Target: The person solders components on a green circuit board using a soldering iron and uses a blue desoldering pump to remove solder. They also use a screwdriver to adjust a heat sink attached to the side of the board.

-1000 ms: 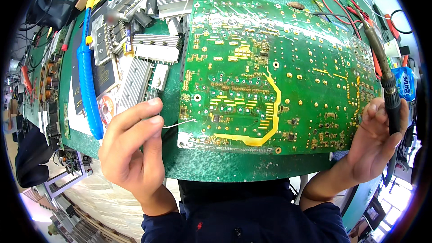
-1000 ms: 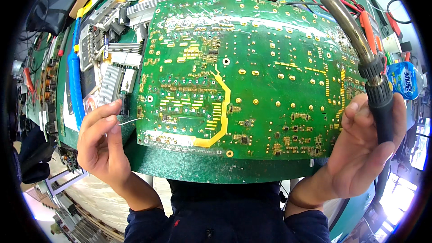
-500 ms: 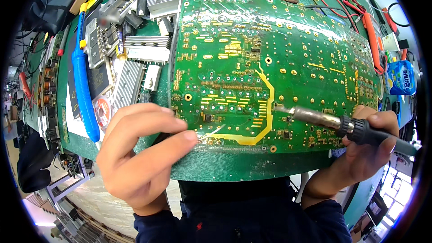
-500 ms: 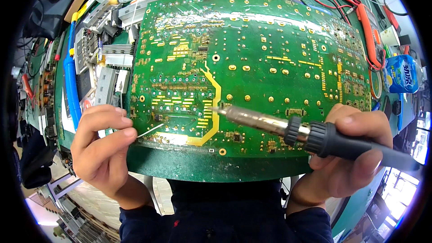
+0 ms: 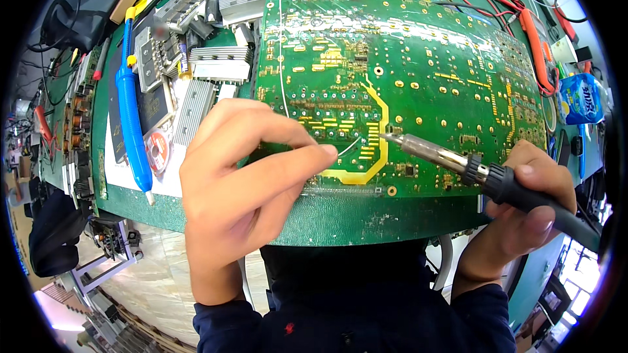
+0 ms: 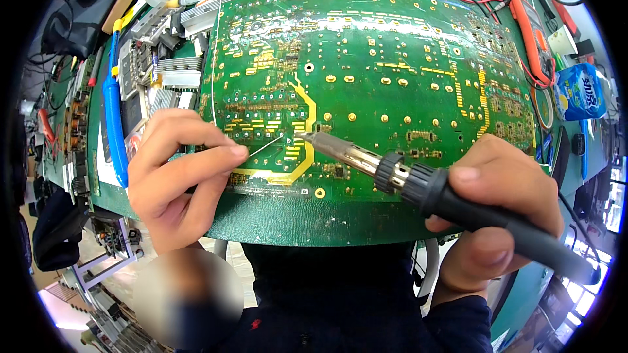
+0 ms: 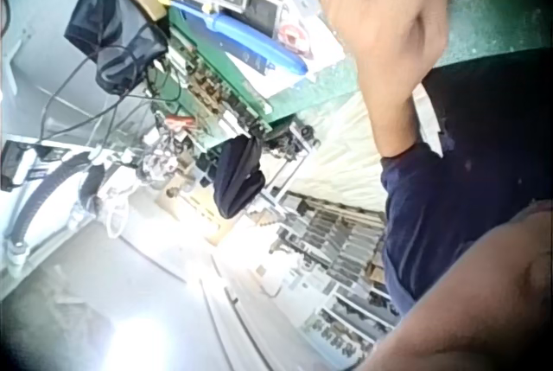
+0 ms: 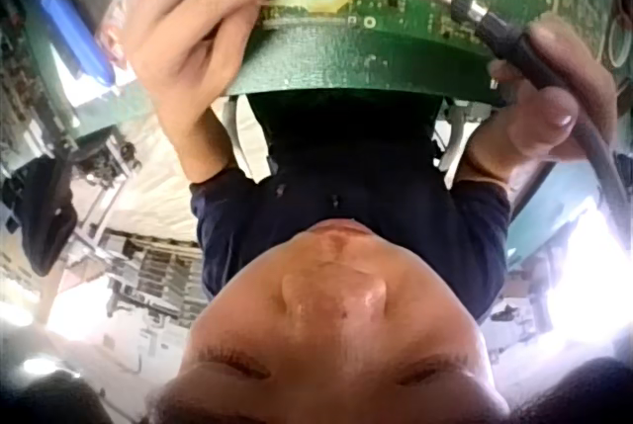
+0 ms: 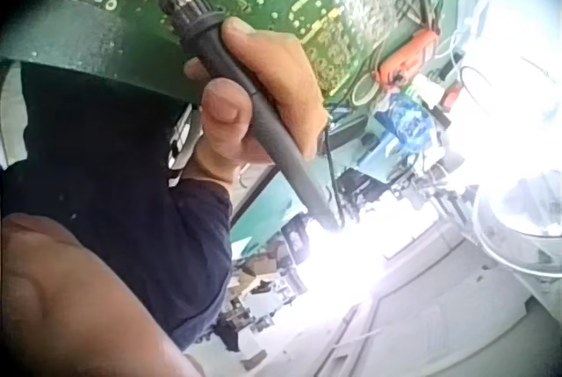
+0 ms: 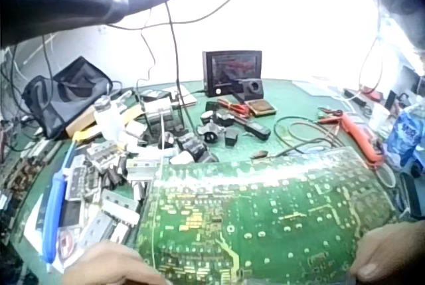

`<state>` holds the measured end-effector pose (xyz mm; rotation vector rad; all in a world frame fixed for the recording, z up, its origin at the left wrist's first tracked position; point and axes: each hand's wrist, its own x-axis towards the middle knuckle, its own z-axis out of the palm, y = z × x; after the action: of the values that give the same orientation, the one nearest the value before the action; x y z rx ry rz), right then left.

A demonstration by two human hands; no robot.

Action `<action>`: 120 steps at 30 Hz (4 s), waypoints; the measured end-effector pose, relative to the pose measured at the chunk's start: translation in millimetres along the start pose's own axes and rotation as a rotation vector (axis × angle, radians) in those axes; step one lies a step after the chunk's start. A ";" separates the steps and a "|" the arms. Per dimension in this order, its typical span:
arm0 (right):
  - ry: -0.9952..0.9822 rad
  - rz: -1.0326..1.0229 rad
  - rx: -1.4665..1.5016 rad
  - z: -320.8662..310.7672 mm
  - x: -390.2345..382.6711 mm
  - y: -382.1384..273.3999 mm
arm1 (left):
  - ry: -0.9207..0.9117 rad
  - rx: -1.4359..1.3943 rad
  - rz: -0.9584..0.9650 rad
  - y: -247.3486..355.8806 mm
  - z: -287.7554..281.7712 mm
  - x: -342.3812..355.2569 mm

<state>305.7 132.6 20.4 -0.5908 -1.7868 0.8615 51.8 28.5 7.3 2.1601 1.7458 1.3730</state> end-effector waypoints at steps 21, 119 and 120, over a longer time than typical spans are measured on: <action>-0.183 0.320 -0.206 4.4 44.2 -9.2 | -0.068 0.013 0.095 -7.0 2.1 -0.4; -0.578 0.399 -0.044 28.6 129.0 9.1 | 0.228 -0.093 0.078 -4.3 -4.5 -8.3; -0.579 0.338 -0.056 29.0 126.4 15.2 | 0.180 -0.079 0.076 -2.6 -4.8 -6.9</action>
<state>233.3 226.1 75.7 -0.7448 -2.2721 1.3153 46.9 21.7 4.7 2.1426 1.6475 1.6735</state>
